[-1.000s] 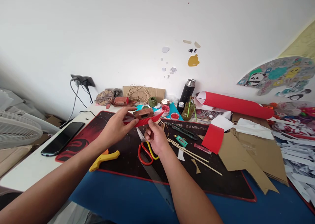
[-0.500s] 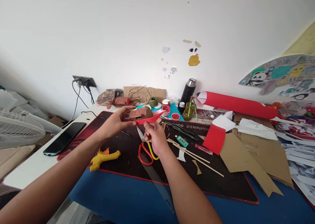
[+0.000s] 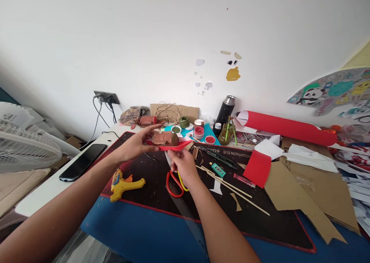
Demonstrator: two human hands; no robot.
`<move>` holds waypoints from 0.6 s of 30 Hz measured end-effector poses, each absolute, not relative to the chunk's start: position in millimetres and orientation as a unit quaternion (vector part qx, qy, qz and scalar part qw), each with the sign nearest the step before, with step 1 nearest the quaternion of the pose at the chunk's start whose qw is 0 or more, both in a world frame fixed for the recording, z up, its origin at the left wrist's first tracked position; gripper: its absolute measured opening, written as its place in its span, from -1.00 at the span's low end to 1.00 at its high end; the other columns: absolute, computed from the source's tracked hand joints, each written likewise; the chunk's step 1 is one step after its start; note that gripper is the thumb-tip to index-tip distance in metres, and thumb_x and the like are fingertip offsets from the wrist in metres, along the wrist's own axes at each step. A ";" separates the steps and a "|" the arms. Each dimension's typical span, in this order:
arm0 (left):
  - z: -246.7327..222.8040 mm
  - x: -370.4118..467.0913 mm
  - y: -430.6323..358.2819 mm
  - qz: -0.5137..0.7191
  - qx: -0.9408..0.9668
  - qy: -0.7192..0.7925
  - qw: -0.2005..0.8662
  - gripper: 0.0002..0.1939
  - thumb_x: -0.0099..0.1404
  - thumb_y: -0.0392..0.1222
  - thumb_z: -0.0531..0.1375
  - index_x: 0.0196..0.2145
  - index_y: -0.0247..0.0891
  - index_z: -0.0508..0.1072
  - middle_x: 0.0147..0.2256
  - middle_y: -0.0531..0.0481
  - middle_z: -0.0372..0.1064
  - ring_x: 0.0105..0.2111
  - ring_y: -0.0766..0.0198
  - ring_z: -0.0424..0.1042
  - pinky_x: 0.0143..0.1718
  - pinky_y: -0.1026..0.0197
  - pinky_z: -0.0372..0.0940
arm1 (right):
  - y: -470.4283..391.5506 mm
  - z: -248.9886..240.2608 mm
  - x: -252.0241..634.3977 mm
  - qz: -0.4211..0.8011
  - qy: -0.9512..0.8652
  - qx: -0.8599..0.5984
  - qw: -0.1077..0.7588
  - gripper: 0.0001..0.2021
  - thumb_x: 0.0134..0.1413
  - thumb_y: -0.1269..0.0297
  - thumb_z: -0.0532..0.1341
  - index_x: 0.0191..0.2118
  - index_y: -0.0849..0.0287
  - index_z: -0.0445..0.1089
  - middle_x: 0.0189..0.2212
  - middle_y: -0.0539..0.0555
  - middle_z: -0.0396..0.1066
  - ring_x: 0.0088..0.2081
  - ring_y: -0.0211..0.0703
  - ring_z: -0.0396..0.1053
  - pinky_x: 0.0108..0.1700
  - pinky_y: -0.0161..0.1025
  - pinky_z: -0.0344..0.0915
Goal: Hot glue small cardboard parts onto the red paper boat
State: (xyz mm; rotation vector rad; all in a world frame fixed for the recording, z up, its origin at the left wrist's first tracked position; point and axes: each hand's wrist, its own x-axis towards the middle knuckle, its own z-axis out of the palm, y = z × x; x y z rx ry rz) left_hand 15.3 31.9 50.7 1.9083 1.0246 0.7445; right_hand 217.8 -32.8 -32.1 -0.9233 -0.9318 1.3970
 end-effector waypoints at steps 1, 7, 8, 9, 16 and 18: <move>50.1 14.2 32.8 0.299 0.760 0.414 0.402 -0.04 0.19 0.11 0.47 0.46 -0.04 0.26 0.35 -0.15 0.39 0.28 -0.16 0.42 0.31 -0.13 0.35 | -32.4 -32.6 217.8 0.599 -0.389 -0.401 0.574 -0.53 0.01 -0.13 0.47 -0.16 0.14 0.44 -0.63 -0.21 0.27 -0.70 -0.32 0.25 -0.64 -0.36 0.04; 35.6 2.8 52.4 0.307 0.753 0.508 0.283 -0.12 0.13 0.23 0.43 0.33 -0.15 0.41 0.17 -0.16 0.54 0.15 -0.13 0.51 0.24 -0.10 0.36 | -28.9 -29.6 222.9 0.585 -0.315 -0.446 0.600 -0.35 -0.09 -0.13 0.47 0.04 0.24 0.50 -0.68 -0.22 0.24 -0.69 -0.31 0.22 -0.62 -0.35 0.03; 31.7 1.2 56.1 0.295 0.755 0.522 0.266 -0.12 0.12 0.24 0.42 0.32 -0.16 0.42 0.10 -0.14 0.57 0.11 -0.13 0.52 0.21 -0.09 0.37 | -28.5 -28.7 223.9 0.582 -0.308 -0.449 0.604 -0.35 -0.09 -0.14 0.47 0.02 0.24 0.51 -0.68 -0.22 0.24 -0.69 -0.31 0.22 -0.61 -0.35 0.03; 27.8 0.1 59.4 0.282 0.757 0.532 0.253 -0.11 0.11 0.24 0.41 0.32 -0.16 0.42 0.04 -0.12 0.58 0.08 -0.12 0.54 0.17 -0.07 0.38 | -28.4 -27.8 224.8 0.580 -0.304 -0.451 0.607 -0.36 -0.09 -0.14 0.46 0.01 0.23 0.52 -0.67 -0.22 0.24 -0.69 -0.31 0.22 -0.61 -0.35 0.03; 5.9 -0.9 68.9 0.210 0.760 0.560 0.253 -0.04 0.06 0.27 0.36 0.34 -0.22 0.39 -0.09 -0.08 0.59 -0.06 -0.09 0.56 0.02 0.00 0.40 | -30.7 -26.2 224.0 0.577 -0.321 -0.447 0.603 -0.41 -0.03 -0.19 0.45 -0.04 0.21 0.54 -0.67 -0.20 0.25 -0.68 -0.31 0.23 -0.61 -0.35 0.03; 2.4 -1.5 70.1 0.197 0.761 0.565 0.251 -0.03 0.06 0.28 0.35 0.34 -0.23 0.39 -0.08 -0.10 0.60 -0.04 -0.11 0.56 0.02 0.01 0.39 | -30.8 -27.0 223.2 0.575 -0.328 -0.446 0.602 -0.41 -0.01 -0.19 0.44 -0.04 0.21 0.55 -0.67 -0.19 0.25 -0.68 -0.31 0.23 -0.61 -0.35 0.03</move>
